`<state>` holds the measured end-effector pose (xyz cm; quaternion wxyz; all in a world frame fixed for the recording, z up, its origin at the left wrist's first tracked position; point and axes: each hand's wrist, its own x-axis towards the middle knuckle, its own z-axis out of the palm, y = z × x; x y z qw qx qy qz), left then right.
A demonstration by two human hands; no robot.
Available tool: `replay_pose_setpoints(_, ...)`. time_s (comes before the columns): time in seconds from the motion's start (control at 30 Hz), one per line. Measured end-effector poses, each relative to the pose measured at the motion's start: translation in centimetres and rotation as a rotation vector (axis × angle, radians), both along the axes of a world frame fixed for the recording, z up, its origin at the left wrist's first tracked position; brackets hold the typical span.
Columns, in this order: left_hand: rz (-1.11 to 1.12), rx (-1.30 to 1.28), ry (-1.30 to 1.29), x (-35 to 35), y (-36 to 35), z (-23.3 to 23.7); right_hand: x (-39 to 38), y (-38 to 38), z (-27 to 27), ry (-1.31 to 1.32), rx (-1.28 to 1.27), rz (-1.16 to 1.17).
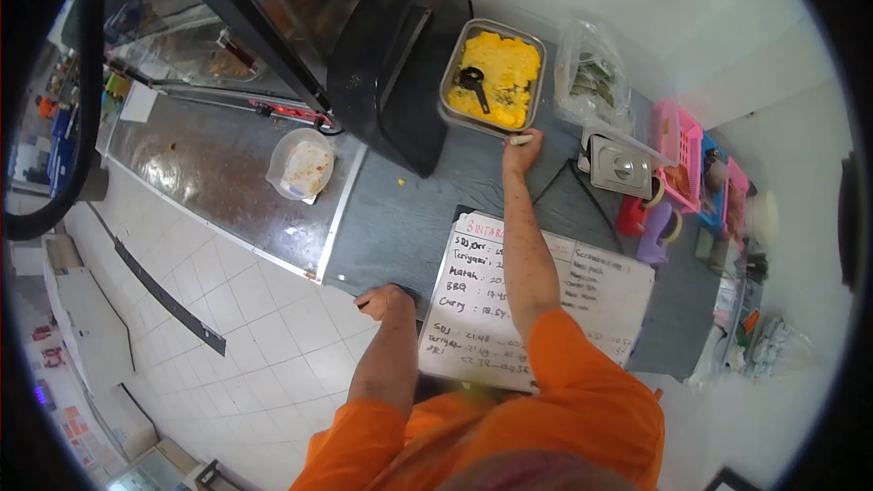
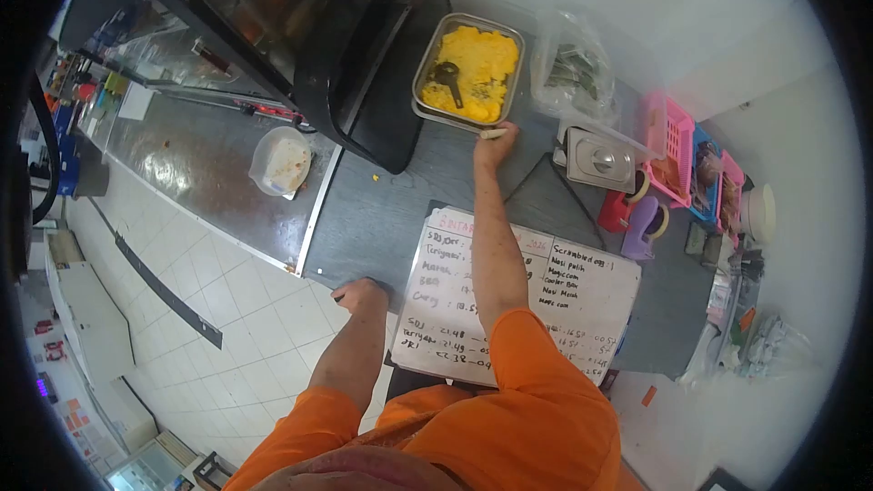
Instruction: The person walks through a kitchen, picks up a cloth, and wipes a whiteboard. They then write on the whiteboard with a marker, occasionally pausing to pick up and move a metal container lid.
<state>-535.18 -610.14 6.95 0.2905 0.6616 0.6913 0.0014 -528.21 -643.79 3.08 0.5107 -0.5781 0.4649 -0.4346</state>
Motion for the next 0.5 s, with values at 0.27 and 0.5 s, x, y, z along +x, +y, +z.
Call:
replay_pose_setpoints(0.27, -0.009, -0.005, -0.040, 0.0, -0.1, 0.0, 4.3, 2.2, 2.5, 0.069, -0.013, 0.055)
replay_pose_setpoints(0.5, -0.016, -0.031, -0.042, 0.0, -0.3, 0.1, 2.7, 1.5, 2.4, -0.175, 0.208, 0.031)
